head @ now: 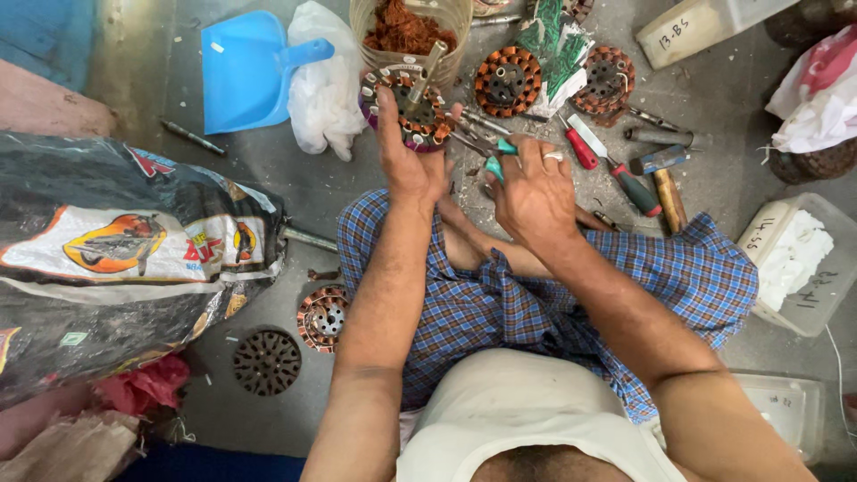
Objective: The person repairs a ceiling fan motor by using pliers to pull and adjust wires on the stator while sitting on the floor.
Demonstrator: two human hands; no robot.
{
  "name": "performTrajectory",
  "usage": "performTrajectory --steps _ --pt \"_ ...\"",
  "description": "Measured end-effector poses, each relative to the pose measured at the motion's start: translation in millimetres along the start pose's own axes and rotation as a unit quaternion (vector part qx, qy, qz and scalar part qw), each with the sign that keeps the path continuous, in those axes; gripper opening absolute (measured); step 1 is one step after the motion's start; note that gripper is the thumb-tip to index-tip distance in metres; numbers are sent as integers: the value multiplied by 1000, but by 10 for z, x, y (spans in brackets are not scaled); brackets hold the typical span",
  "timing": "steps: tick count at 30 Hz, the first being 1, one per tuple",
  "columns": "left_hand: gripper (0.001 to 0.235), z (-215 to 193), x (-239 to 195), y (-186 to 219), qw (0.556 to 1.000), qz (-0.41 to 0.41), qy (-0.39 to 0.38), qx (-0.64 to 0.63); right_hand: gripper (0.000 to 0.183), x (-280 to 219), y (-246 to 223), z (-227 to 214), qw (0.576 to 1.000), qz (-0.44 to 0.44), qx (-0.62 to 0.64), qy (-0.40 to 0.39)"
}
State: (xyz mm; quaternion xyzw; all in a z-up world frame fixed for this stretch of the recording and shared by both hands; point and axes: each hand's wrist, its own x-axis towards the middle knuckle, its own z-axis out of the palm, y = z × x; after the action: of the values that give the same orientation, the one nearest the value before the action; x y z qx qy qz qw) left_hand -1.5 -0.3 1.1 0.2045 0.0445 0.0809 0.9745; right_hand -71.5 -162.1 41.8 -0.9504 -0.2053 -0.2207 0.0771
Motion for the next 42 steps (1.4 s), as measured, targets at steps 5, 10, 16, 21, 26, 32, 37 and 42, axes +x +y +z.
performTrajectory --steps 5,10,16,21,26,32,37,42 --pt "55 -116 38 -52 999 14 -26 17 29 2 40 168 992 39 72 -96" --pt "54 -150 70 34 996 -21 -83 -31 38 -21 483 263 606 226 699 -304" --pt "69 99 -40 170 955 -147 -196 -165 41 -85 401 50 341 133 913 -181" --pt "80 21 11 103 991 -95 -56 -72 27 340 394 -298 834 54 549 -21" --pt "87 -28 89 100 998 -60 23 -6 20 1127 588 241 999 9 21 37" --pt "92 -29 113 128 995 -93 36 8 23 876 742 385 998 -11 -2 -63" --pt "95 -80 95 73 994 -100 30 -27 27 303 571 -89 989 -30 114 -85" --pt "88 -45 40 102 993 -110 -7 -51 39 198 450 -338 993 -95 32 -69"
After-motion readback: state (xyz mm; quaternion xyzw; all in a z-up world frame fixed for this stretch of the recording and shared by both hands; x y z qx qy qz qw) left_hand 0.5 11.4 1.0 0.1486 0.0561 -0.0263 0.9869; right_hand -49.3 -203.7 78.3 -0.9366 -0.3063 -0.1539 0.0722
